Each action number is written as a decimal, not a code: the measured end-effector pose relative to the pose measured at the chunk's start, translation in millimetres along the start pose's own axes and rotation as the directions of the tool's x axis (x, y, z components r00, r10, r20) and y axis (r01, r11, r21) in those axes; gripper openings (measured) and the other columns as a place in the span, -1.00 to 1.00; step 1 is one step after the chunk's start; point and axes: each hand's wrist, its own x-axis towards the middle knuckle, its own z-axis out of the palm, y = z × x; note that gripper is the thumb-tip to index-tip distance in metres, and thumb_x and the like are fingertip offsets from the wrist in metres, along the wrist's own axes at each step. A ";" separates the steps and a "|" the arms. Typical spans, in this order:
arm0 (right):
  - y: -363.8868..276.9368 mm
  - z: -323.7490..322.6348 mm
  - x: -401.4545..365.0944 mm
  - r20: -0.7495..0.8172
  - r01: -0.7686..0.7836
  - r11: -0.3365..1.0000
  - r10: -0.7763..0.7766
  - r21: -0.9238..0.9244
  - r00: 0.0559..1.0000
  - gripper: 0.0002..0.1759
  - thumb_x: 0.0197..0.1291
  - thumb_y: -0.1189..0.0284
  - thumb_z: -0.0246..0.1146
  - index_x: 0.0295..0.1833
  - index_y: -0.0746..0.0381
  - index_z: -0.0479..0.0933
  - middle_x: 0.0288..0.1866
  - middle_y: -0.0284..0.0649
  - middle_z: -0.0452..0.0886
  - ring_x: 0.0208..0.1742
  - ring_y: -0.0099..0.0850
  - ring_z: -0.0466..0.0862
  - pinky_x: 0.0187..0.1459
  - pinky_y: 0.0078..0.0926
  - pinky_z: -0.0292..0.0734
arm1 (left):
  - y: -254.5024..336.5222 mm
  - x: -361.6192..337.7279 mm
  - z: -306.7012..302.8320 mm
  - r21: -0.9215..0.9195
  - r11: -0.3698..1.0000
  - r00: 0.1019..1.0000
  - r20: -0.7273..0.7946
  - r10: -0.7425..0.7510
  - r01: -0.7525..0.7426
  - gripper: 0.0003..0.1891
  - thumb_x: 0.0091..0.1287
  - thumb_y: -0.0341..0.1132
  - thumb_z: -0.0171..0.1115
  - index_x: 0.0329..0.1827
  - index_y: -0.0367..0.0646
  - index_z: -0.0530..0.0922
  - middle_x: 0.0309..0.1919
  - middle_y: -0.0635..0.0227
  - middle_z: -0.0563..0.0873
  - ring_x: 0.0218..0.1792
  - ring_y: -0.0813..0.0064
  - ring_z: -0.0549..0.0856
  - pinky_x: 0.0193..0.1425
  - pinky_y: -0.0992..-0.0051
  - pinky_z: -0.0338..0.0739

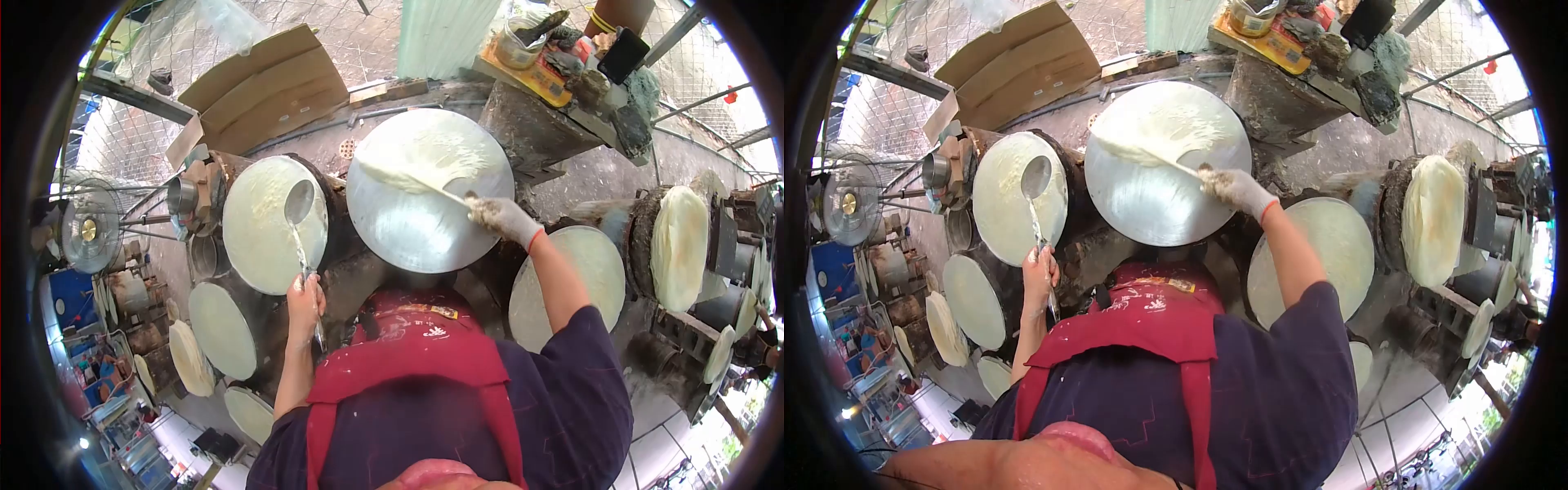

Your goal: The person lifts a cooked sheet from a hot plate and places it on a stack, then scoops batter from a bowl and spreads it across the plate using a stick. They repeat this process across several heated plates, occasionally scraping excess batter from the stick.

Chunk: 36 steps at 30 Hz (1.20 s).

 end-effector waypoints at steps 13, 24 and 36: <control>-10.0 -9.9 3.9 0.116 0.070 0.973 -0.045 -0.221 0.992 -0.63 0.21 0.49 0.32 0.11 0.41 0.57 -0.06 -0.28 0.67 -0.12 -0.63 0.60 -0.05 -0.70 0.53 | -37.6 92.0 5.4 0.495 0.831 0.962 0.041 0.269 -0.253 -0.79 0.42 -0.29 0.08 -0.32 -0.26 0.42 -0.61 0.16 0.56 -0.63 0.23 0.55 -0.52 0.28 0.40; 0.3 -9.1 12.5 0.147 0.110 0.981 -0.086 -0.162 0.985 -0.70 0.29 0.59 0.16 0.12 0.46 0.51 -0.13 -0.24 0.65 -0.24 -0.58 0.60 -0.09 -0.68 0.56 | -23.6 75.9 9.8 0.852 0.364 0.921 0.303 0.246 -0.377 -0.76 0.38 -0.25 0.09 -0.17 -0.30 0.39 -0.43 -0.17 0.64 -0.32 -0.21 0.63 -0.24 -0.04 0.50; 89.1 143.7 -139.0 -0.004 -0.102 0.847 0.122 0.522 0.993 -0.60 0.30 0.29 0.24 0.19 0.22 0.49 -0.55 -0.50 0.36 -0.68 -0.65 0.36 -0.69 -0.68 0.22 | -44.4 6.9 -24.9 0.529 0.663 0.757 0.648 0.088 -0.530 -0.79 0.34 -0.29 0.16 -0.17 -0.27 0.43 -0.44 -0.13 0.62 -0.35 -0.15 0.63 -0.28 0.12 0.47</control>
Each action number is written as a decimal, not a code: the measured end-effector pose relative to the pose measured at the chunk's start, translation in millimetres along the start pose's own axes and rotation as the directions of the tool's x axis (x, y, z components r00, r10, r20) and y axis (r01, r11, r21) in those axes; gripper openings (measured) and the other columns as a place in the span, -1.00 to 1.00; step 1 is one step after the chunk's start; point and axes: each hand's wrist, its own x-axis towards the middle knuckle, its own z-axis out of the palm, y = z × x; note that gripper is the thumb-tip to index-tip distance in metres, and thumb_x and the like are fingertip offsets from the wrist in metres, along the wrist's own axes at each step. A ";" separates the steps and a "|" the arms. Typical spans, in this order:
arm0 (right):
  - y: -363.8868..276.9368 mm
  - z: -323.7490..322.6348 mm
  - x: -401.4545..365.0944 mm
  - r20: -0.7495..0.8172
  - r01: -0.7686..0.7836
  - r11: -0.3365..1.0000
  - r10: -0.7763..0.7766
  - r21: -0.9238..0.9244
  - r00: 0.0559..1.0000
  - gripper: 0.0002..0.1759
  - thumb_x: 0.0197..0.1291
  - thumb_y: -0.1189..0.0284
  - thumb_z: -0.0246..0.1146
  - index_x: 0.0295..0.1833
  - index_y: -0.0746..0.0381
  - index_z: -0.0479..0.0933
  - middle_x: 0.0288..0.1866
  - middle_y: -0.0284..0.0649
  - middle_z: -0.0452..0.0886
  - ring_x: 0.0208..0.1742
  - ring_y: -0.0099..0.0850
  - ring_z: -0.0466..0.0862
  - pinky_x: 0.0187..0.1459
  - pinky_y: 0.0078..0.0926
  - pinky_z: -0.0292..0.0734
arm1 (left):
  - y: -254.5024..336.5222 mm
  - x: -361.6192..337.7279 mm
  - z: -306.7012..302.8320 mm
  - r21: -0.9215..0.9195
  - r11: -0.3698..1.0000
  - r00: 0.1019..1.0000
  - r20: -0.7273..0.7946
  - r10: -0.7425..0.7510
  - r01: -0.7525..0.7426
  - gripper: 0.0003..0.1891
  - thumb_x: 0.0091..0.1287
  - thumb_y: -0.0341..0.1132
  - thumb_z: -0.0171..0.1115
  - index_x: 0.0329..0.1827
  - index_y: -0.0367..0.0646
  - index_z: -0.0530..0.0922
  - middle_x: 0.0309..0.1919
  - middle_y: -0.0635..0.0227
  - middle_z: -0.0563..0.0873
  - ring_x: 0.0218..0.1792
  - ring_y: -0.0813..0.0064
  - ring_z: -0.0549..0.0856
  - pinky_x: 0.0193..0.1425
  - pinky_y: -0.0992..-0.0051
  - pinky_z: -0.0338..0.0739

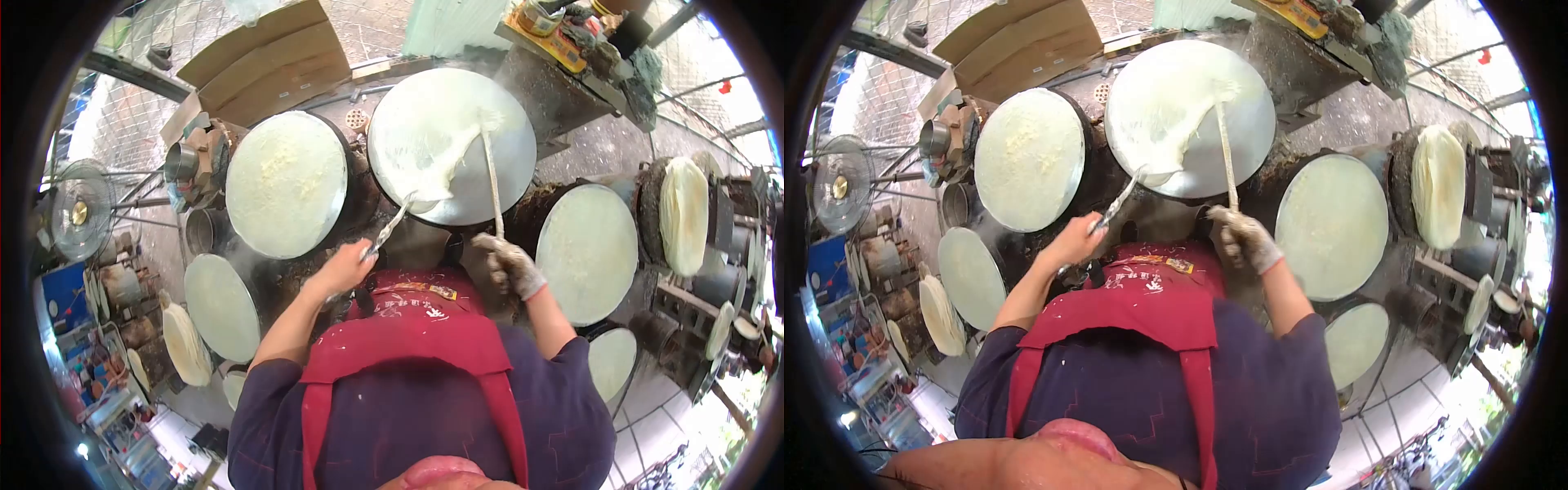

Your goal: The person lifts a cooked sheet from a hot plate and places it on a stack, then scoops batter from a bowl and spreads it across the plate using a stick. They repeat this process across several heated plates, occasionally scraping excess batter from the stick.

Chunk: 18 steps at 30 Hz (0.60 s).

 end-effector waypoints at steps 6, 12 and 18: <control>66.1 170.5 140.4 -0.215 0.262 0.964 -0.249 0.037 0.944 -0.82 0.35 0.19 0.17 -0.17 0.05 0.53 -0.66 -0.48 0.37 -0.78 -0.62 0.30 -0.75 -0.60 0.17 | -13.6 -30.5 -78.7 -0.476 0.859 0.955 -0.291 0.051 -0.191 -0.86 0.46 -0.34 0.04 -0.17 -0.25 0.46 -0.63 0.40 0.47 -0.67 0.61 0.44 -0.58 0.55 0.32; 123.1 179.3 239.5 -0.613 0.151 0.749 -0.625 -0.645 0.484 -0.69 0.27 0.10 0.23 -0.24 0.15 0.57 -0.51 -0.24 0.58 -0.51 -0.40 0.57 -0.43 -0.43 0.48 | -51.2 -55.6 -110.4 -0.694 0.706 0.961 -0.266 -0.074 -0.138 -0.86 0.52 -0.35 -0.04 -0.16 -0.24 0.41 -0.69 0.53 0.32 -0.80 0.73 0.24 -0.74 0.65 0.16; 113.8 122.6 159.0 -0.628 0.214 0.748 -0.650 -0.629 0.428 -0.68 0.33 0.14 0.13 -0.17 0.17 0.56 -0.55 -0.20 0.56 -0.47 -0.21 0.56 -0.30 -0.27 0.51 | -74.9 -83.7 -99.7 -0.708 0.692 0.954 -0.283 -0.095 -0.141 -0.84 0.52 -0.33 -0.05 -0.18 -0.25 0.41 -0.69 0.52 0.32 -0.80 0.74 0.24 -0.75 0.65 0.15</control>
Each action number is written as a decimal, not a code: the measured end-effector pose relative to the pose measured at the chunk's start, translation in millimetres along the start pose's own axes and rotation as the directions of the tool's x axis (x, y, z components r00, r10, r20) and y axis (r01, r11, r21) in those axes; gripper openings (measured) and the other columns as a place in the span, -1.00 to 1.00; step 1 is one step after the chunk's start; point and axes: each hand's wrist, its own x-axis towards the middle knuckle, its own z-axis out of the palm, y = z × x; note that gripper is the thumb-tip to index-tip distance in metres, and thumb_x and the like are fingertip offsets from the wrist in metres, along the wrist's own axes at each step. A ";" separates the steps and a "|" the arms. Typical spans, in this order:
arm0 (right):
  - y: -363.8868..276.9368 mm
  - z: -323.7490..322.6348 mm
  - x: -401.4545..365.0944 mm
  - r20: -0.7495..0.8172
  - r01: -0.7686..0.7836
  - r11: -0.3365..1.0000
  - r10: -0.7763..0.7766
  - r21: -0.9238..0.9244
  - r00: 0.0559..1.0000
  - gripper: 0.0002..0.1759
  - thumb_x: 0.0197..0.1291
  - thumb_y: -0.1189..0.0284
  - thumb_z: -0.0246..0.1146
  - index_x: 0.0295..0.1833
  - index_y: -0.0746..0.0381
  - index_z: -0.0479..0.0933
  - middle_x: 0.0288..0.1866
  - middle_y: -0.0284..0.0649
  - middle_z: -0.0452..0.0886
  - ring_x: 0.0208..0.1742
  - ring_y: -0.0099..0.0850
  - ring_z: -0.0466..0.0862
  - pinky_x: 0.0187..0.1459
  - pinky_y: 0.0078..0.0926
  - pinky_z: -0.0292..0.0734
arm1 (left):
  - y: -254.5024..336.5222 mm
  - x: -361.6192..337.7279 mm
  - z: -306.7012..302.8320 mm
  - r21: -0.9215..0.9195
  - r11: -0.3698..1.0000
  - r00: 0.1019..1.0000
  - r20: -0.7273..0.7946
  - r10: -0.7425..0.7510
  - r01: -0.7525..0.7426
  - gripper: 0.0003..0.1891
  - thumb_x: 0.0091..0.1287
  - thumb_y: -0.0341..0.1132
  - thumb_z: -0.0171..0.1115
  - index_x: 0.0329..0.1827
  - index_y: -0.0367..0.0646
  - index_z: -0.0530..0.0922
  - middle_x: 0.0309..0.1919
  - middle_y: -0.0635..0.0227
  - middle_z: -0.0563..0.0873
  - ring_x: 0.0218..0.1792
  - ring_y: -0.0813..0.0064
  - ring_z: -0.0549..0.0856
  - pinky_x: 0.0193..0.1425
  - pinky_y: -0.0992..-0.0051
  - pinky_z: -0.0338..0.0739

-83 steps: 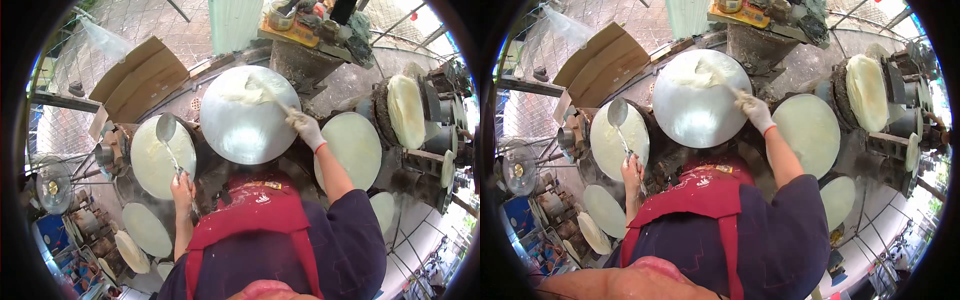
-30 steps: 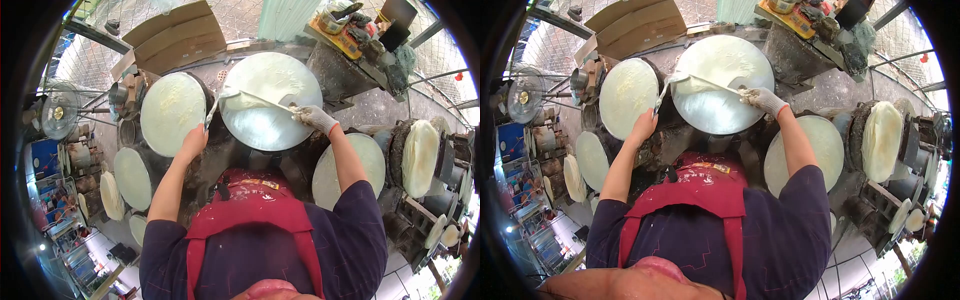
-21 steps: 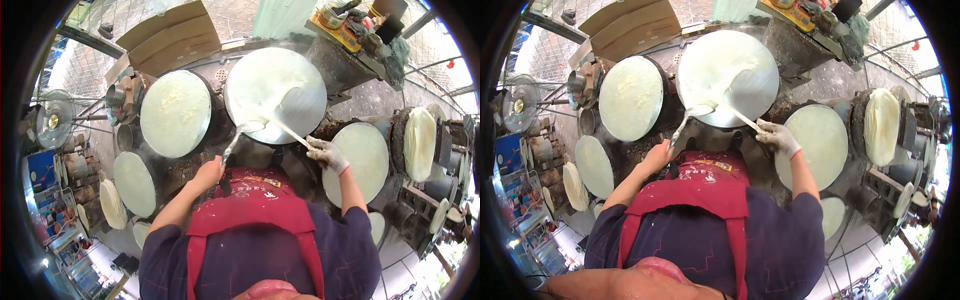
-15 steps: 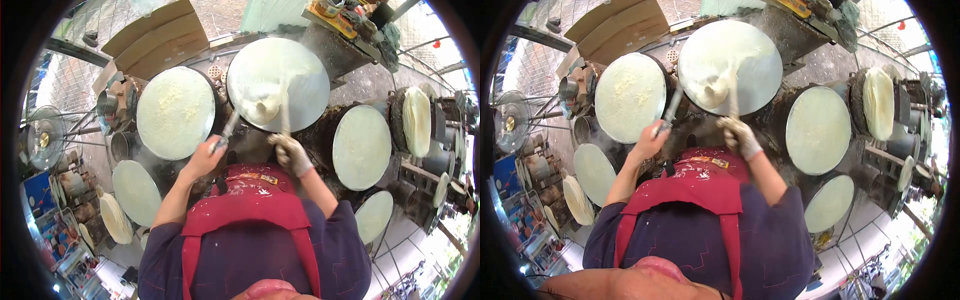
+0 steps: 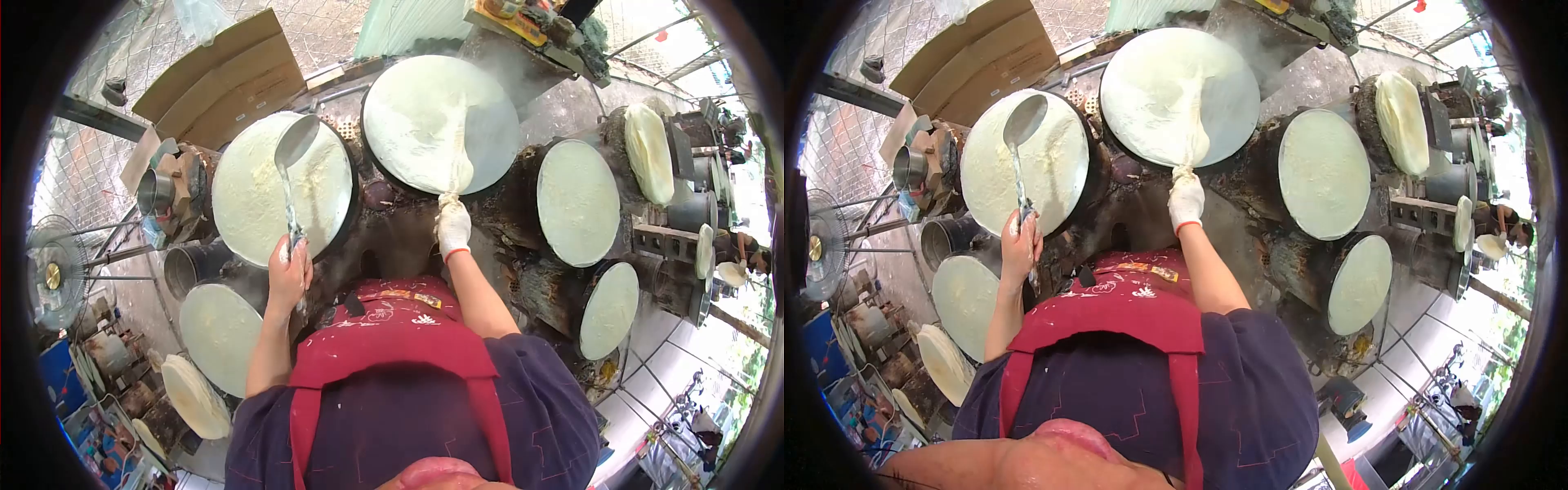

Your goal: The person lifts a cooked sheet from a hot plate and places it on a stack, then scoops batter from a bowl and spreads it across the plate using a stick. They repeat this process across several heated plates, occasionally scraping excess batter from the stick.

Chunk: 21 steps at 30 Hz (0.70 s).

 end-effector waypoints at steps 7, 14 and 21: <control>-16.3 -20.2 -22.5 0.211 0.165 0.831 -0.059 -0.532 0.976 -0.64 0.33 0.08 0.08 -0.12 0.17 0.50 -0.23 0.15 0.63 -0.13 0.12 0.63 -0.15 -0.01 0.50 | 0.4 -16.1 41.7 0.002 1.000 0.997 -0.080 -0.004 0.004 -0.81 0.52 -0.31 -0.04 -0.19 -0.27 0.41 -0.69 0.52 0.31 -0.78 0.74 0.24 -0.74 0.66 0.16; -10.7 -118.7 62.3 0.214 -0.177 0.981 0.191 -0.084 0.958 -0.57 0.28 0.05 0.17 -0.29 0.25 0.55 -0.31 0.10 0.65 -0.20 0.11 0.64 -0.18 0.02 0.48 | 6.5 -17.8 106.9 0.034 0.999 0.991 -0.134 -0.015 0.020 -0.80 0.53 -0.30 -0.05 -0.17 -0.28 0.41 -0.69 0.51 0.30 -0.78 0.73 0.24 -0.74 0.65 0.16; 15.7 -160.4 54.4 0.286 0.272 0.754 -0.117 -0.598 0.951 -0.57 0.34 0.03 0.01 -0.14 0.18 0.52 -0.35 0.12 0.65 -0.24 0.10 0.66 -0.18 0.06 0.50 | 13.9 -28.1 160.1 0.082 0.996 0.978 -0.206 -0.007 0.025 -0.80 0.53 -0.31 -0.05 -0.15 -0.30 0.41 -0.69 0.50 0.31 -0.79 0.71 0.26 -0.74 0.65 0.15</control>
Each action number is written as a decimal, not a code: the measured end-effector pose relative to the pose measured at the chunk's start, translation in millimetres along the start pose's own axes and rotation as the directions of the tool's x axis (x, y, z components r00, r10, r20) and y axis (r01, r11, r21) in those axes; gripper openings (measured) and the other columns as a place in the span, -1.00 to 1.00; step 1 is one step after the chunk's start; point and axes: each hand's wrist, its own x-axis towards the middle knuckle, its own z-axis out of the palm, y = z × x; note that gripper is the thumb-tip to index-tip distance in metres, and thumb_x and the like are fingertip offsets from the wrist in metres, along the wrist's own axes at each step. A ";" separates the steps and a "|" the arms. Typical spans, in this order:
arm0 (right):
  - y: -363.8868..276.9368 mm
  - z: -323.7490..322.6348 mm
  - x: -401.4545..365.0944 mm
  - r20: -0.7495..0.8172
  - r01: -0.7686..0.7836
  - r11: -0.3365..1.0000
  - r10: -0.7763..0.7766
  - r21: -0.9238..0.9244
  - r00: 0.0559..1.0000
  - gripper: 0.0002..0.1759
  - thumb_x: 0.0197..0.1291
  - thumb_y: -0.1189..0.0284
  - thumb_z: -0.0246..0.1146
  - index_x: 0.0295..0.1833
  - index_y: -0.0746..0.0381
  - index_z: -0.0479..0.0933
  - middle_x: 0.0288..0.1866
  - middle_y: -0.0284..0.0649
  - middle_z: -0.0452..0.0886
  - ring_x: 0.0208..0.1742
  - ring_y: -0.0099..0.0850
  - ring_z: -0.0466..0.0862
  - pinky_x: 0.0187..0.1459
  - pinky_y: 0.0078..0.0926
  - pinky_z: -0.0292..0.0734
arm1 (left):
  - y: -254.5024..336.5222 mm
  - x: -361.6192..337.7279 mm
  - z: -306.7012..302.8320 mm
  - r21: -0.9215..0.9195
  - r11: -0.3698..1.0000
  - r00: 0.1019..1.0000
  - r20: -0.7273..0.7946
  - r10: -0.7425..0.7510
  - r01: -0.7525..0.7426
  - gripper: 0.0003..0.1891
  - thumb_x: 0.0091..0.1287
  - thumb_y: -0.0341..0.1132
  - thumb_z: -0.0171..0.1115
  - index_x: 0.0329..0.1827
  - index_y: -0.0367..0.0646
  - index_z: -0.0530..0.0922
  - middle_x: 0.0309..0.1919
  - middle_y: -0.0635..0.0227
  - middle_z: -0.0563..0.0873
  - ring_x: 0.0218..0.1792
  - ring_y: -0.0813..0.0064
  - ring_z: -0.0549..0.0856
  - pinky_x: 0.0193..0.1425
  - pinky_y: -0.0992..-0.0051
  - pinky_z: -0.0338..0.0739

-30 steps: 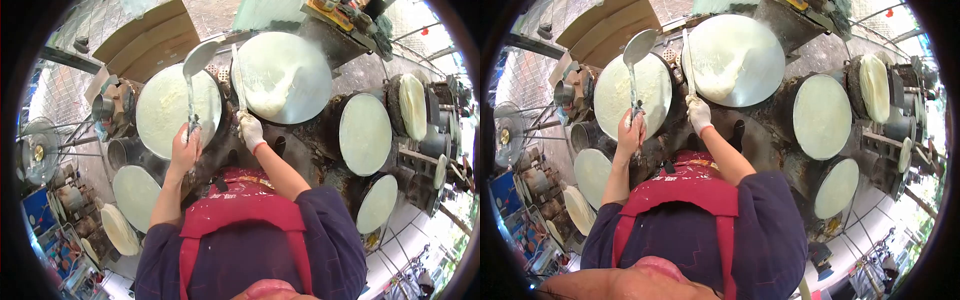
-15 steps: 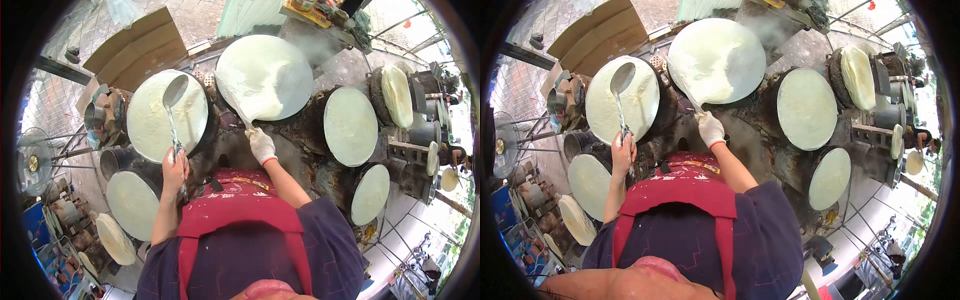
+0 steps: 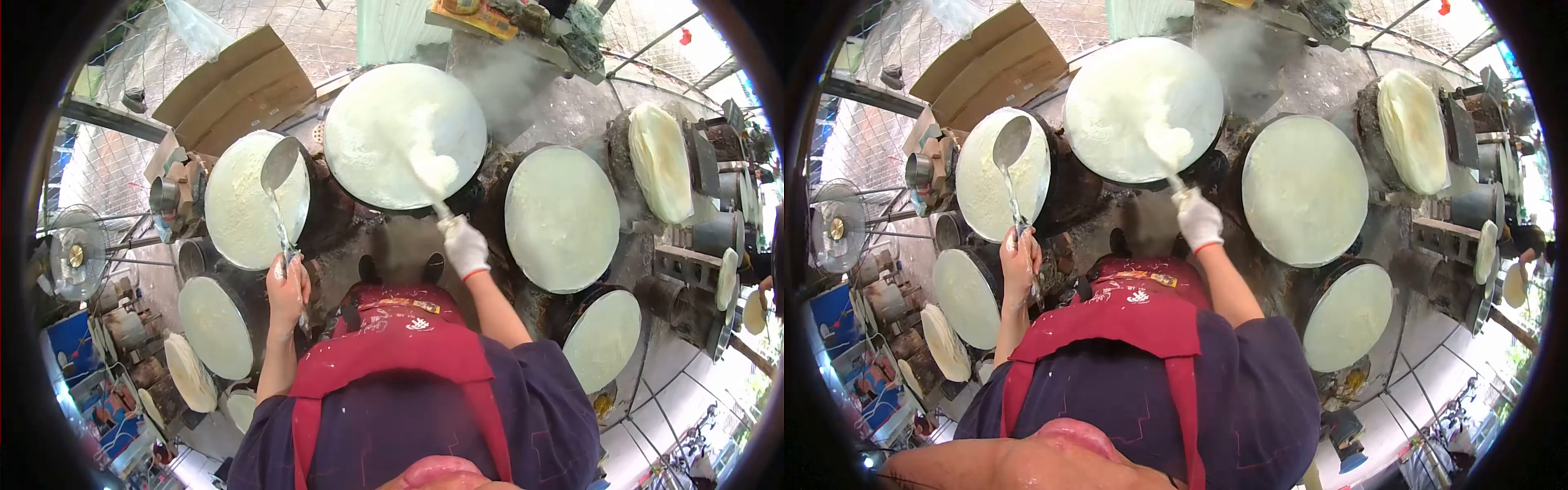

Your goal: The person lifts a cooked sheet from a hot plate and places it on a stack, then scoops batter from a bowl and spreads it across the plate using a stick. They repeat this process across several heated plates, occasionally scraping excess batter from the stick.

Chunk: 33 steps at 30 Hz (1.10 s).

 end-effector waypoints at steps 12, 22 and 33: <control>41.2 -13.8 39.3 -0.153 0.023 0.999 -0.017 0.038 0.988 -0.47 0.37 0.07 0.00 0.33 0.11 0.32 -0.38 0.15 0.63 -0.34 0.12 0.63 -0.29 0.09 0.48 | 12.6 14.4 29.4 0.096 0.995 1.000 0.004 -0.019 0.019 -0.82 0.52 -0.32 -0.06 -0.20 -0.25 0.42 -0.68 0.49 0.36 -0.79 0.71 0.30 -0.74 0.65 0.16; -58.8 -98.7 242.4 -0.178 0.132 0.955 -0.183 -0.267 0.967 -0.52 0.30 0.05 0.06 0.01 0.23 0.56 -0.18 0.09 0.67 -0.11 -0.01 0.68 -0.10 -0.13 0.59 | -5.7 -1.6 35.0 0.106 0.989 0.994 -0.056 -0.093 0.099 -0.79 0.52 -0.28 -0.05 -0.14 -0.29 0.41 -0.67 0.51 0.31 -0.79 0.71 0.27 -0.76 0.66 0.17; 22.3 -44.9 8.3 0.328 -0.355 0.155 0.177 0.922 0.928 -0.71 0.35 0.28 0.18 0.14 -0.02 0.60 -0.60 -0.51 0.43 -0.84 -0.68 0.20 -0.82 -0.66 0.08 | 6.5 44.5 80.1 -0.012 0.993 0.980 0.165 -0.113 0.116 -0.75 0.51 -0.21 0.00 -0.21 -0.25 0.43 -0.68 0.53 0.26 -0.79 0.70 0.25 -0.76 0.65 0.16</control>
